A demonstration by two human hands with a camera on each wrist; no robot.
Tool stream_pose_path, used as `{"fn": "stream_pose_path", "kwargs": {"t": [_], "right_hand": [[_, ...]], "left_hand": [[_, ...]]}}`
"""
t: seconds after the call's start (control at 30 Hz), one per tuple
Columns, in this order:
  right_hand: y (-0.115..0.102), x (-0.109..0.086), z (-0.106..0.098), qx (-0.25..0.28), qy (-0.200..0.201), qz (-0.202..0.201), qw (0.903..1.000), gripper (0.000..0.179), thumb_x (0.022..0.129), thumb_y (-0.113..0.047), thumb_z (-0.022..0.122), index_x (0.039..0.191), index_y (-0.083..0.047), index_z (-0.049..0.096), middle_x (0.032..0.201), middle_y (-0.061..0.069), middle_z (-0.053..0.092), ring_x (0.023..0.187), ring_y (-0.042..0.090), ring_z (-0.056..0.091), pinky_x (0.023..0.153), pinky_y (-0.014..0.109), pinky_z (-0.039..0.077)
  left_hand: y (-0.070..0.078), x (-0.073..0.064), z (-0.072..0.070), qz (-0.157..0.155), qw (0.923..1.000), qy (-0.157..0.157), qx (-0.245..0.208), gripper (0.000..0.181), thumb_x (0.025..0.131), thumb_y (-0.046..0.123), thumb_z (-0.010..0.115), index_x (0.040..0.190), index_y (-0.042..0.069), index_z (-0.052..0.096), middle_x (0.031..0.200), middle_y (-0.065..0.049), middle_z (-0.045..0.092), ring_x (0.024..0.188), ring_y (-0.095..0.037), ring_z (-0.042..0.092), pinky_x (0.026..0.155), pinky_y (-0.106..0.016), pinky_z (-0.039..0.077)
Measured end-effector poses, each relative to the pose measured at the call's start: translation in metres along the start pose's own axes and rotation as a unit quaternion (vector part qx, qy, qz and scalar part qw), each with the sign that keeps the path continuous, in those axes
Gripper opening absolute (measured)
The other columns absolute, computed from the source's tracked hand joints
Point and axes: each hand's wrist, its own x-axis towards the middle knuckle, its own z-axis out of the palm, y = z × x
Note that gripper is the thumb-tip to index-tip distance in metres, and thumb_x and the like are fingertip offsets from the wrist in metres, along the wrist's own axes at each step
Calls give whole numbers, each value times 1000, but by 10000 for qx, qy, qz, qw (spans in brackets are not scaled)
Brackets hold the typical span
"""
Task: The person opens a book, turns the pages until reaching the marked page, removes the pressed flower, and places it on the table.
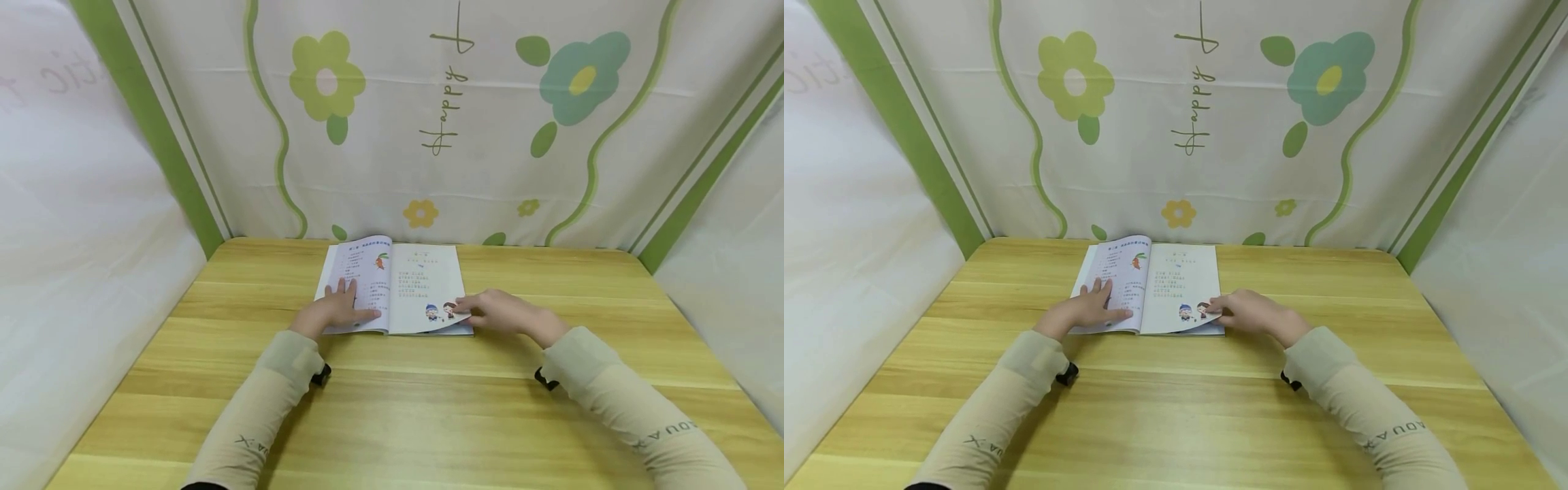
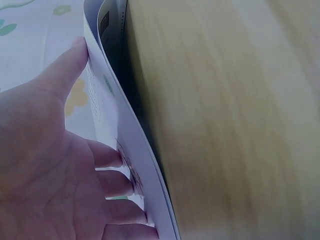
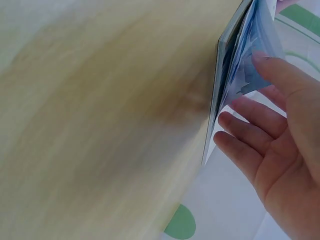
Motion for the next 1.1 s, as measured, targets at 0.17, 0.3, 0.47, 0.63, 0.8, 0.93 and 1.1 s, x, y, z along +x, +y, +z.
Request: {"fn": "stream_pose_path", "kwargs": {"t": [0.17, 0.3, 0.47, 0.63, 0.8, 0.93, 1.1], "right_hand": [[4, 2, 0, 8, 300, 487, 9984, 30, 92, -24, 59, 118, -9, 65, 114, 14, 64, 68, 12, 60, 75, 33, 50], [3, 3, -1, 229, 482, 915, 9944, 36, 93, -35, 57, 115, -9, 66, 96, 7, 69, 54, 6, 43, 68, 33, 47], [-1, 5, -2, 448, 555, 1340, 9884, 43, 92, -47, 52, 114, -13, 67, 88, 1, 68, 63, 12, 49, 77, 38, 44], [-4, 9, -2, 436, 679, 1404, 9868, 45, 93, -50, 49, 117, -15, 65, 85, 1, 68, 67, 13, 53, 81, 41, 45], [-5, 10, -3, 399, 864, 1233, 9878, 59, 92, -54, 47, 131, -11, 54, 82, 4, 67, 67, 13, 55, 84, 41, 46], [-8, 11, -4, 552, 960, 1138, 9873, 64, 91, -56, 46, 142, -18, 40, 110, 10, 65, 87, 16, 60, 88, 42, 44], [-11, 14, -3, 785, 992, 1013, 9868, 70, 89, -55, 50, 148, -30, 23, 145, 7, 36, 123, 26, 45, 98, 44, 37]], "left_hand": [[2, -2, 0, -42, 10000, 30, 3, 102, 83, 67, 48, 149, 6, -1, 152, -20, -10, 134, -46, -8, 102, -64, 8], [2, -2, 0, -29, 10000, 32, -33, 102, 84, 66, 49, 149, 5, -2, 151, -20, -10, 134, -47, -8, 103, -64, 8], [2, 0, 1, -22, 10000, 34, -19, 103, 83, 67, 49, 149, 6, -1, 151, -20, -9, 134, -46, -9, 103, -63, 8], [1, 1, 2, -45, 10000, 42, -6, 103, 82, 68, 49, 149, 7, -1, 151, -20, -10, 135, -45, -9, 103, -63, 7], [0, -1, 2, -14, 10000, 37, -43, 103, 83, 66, 50, 149, 5, -2, 152, -18, -11, 134, -46, -10, 104, -62, 7], [1, -1, 2, 4, 10000, 35, -31, 102, 84, 65, 50, 149, 5, -2, 152, -19, -10, 134, -45, -9, 105, -60, 7], [1, -2, 1, 41, 10000, 33, -33, 101, 85, 64, 49, 148, 4, -2, 151, -21, -11, 135, -45, -9, 105, -59, 6]]}}
